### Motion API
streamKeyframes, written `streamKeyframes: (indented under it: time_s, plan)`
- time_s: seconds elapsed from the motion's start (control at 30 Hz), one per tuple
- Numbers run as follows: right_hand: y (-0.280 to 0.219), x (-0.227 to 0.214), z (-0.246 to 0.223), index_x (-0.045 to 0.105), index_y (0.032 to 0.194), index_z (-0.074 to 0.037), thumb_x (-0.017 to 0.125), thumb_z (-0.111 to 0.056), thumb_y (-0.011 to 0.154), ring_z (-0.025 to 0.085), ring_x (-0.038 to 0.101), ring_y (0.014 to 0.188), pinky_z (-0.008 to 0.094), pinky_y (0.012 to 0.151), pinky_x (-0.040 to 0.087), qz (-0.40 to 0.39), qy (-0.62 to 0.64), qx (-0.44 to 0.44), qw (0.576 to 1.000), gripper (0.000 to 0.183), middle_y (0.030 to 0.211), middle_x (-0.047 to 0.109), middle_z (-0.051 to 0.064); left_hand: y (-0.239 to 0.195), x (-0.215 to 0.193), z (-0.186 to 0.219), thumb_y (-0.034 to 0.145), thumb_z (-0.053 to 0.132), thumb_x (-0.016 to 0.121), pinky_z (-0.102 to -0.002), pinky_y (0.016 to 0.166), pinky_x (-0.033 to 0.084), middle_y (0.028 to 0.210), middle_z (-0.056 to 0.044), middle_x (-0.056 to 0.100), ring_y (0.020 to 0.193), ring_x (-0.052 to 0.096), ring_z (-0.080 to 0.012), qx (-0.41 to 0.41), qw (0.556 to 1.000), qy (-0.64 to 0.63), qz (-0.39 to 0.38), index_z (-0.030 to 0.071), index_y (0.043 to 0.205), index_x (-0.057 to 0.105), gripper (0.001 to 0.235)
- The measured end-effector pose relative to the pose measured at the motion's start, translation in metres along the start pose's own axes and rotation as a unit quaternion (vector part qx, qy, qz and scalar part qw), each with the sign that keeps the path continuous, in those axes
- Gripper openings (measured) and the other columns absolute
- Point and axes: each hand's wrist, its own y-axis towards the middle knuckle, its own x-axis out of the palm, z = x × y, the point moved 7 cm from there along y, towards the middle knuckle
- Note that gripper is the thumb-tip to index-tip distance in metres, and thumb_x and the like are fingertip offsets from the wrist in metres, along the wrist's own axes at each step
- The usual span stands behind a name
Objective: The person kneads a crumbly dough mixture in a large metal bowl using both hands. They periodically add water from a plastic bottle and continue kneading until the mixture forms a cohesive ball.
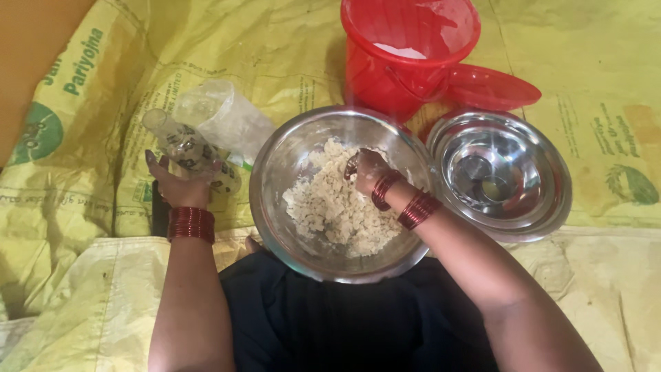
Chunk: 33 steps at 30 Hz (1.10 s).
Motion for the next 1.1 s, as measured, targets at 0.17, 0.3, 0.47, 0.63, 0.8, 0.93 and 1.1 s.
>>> streamKeyframes:
  time_s: [0.17, 0.3, 0.47, 0.63, 0.8, 0.93, 1.1]
  plan:
    - [-0.014, -0.018, 0.010, 0.075, 0.104, -0.010, 0.071, -0.012, 0.085, 0.031, 0.073, 0.096, 0.039, 0.090, 0.057, 0.065, 0.054, 0.025, 0.996, 0.020, 0.104, 0.075, 0.018, 0.015, 0.015, 0.003, 0.064, 0.020, 0.102, -0.055, 0.123, 0.018, 0.151, -0.019, 0.053, 0.140, 0.050, -0.0341, 0.087, 0.996, 0.016, 0.034, 0.008, 0.160, 0.021, 0.126]
    - [-0.015, -0.024, 0.016, 0.075, 0.096, -0.002, 0.074, -0.011, 0.080, 0.034, 0.072, 0.094, 0.040, 0.087, 0.057, 0.158, 0.105, 0.032, 0.981, 0.018, 0.098, 0.075, 0.020, 0.025, 0.021, -0.001, 0.067, 0.025, 0.100, -0.064, 0.120, 0.001, 0.144, -0.021, 0.059, 0.137, 0.046, -0.0400, 0.104, 0.989, 0.102, 0.040, 0.005, 0.155, 0.032, 0.113]
    - [0.025, 0.030, 0.044, 0.070, 0.107, -0.001, 0.069, -0.010, 0.086, 0.030, 0.071, 0.099, 0.040, 0.091, 0.058, 0.045, 0.149, 0.080, 0.985, 0.022, 0.107, 0.072, 0.019, 0.020, 0.019, 0.006, 0.066, 0.026, 0.099, -0.061, 0.121, 0.008, 0.138, -0.014, 0.064, 0.133, 0.047, -0.0380, 0.099, 0.986, 0.132, 0.030, 0.009, 0.150, 0.042, 0.103]
    - [0.040, 0.061, 0.059, 0.074, 0.105, -0.005, 0.063, -0.019, 0.098, 0.026, 0.069, 0.098, 0.041, 0.097, 0.055, -0.056, 0.094, 0.047, 0.993, 0.019, 0.107, 0.075, 0.015, 0.014, 0.017, 0.021, 0.067, 0.026, 0.098, -0.061, 0.123, 0.006, 0.136, -0.013, 0.065, 0.134, 0.048, -0.0351, 0.107, 0.987, 0.120, 0.004, 0.008, 0.154, 0.038, 0.107]
    - [0.018, 0.059, 0.022, 0.076, 0.103, -0.011, 0.062, -0.023, 0.101, 0.021, 0.069, 0.093, 0.038, 0.094, 0.057, -0.048, -0.171, -0.064, 0.982, 0.019, 0.104, 0.078, 0.010, 0.008, 0.009, 0.031, 0.062, 0.030, 0.097, -0.058, 0.120, 0.023, 0.145, -0.014, 0.055, 0.136, 0.052, -0.0329, 0.089, 0.995, -0.032, -0.006, 0.007, 0.157, 0.026, 0.121]
    - [0.012, 0.060, 0.041, 0.073, 0.106, -0.012, 0.066, -0.016, 0.089, 0.020, 0.073, 0.090, 0.037, 0.082, 0.063, 0.074, 0.258, 0.095, 0.959, 0.019, 0.104, 0.077, 0.010, -0.001, 0.003, 0.018, 0.062, 0.037, 0.102, -0.061, 0.120, 0.015, 0.141, -0.024, 0.054, 0.137, 0.042, -0.0417, -0.046, 0.984, 0.172, 0.002, 0.004, 0.160, 0.013, 0.136]
    - [0.046, 0.058, 0.112, 0.071, 0.118, -0.005, 0.075, -0.032, 0.083, 0.033, 0.068, 0.111, 0.041, 0.096, 0.056, 0.100, 0.107, 0.166, 0.975, 0.045, 0.121, 0.070, 0.020, -0.021, 0.001, 0.004, 0.064, 0.052, 0.096, -0.048, 0.111, 0.039, 0.139, -0.023, 0.057, 0.130, 0.055, -0.0396, -0.148, 0.964, 0.202, -0.093, -0.003, 0.148, 0.030, 0.120]
